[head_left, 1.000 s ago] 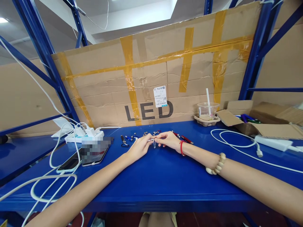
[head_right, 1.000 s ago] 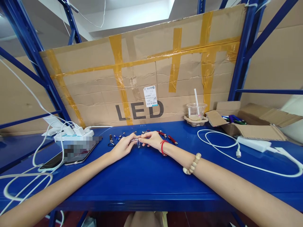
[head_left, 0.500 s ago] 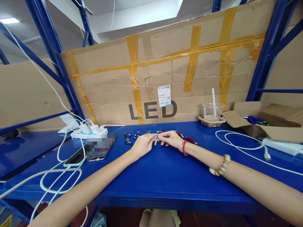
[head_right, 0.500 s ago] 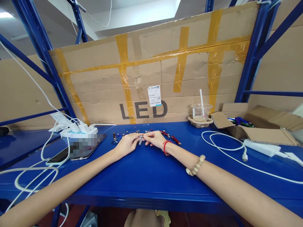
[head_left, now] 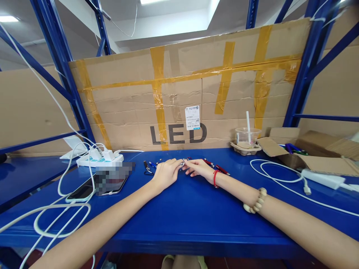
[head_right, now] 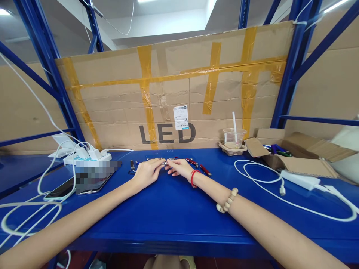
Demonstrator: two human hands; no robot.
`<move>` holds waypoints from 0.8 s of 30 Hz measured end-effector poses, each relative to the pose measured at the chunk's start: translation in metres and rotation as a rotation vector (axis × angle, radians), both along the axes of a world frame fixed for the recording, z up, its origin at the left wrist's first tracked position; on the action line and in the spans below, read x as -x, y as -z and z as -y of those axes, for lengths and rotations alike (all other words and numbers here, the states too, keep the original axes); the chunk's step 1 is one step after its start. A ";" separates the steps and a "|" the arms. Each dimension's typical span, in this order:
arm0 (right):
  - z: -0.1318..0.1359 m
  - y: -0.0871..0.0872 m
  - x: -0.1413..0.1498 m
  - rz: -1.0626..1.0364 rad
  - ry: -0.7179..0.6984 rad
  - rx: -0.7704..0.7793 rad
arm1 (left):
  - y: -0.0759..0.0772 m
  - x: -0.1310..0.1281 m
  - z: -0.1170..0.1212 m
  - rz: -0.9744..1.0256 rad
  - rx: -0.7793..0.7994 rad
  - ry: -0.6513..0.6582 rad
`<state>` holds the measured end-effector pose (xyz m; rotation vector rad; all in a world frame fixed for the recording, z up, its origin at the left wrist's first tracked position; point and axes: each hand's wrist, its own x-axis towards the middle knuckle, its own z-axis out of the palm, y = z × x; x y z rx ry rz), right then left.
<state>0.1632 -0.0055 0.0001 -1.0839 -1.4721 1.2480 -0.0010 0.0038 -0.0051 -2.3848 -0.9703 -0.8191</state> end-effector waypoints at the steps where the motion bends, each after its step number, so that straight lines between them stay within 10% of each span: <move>1: -0.001 0.000 -0.001 -0.020 0.009 0.004 | 0.000 0.000 0.000 0.001 0.001 -0.001; 24: -0.009 0.002 -0.016 -0.106 -0.047 0.100 | 0.000 0.001 -0.003 0.022 0.006 0.113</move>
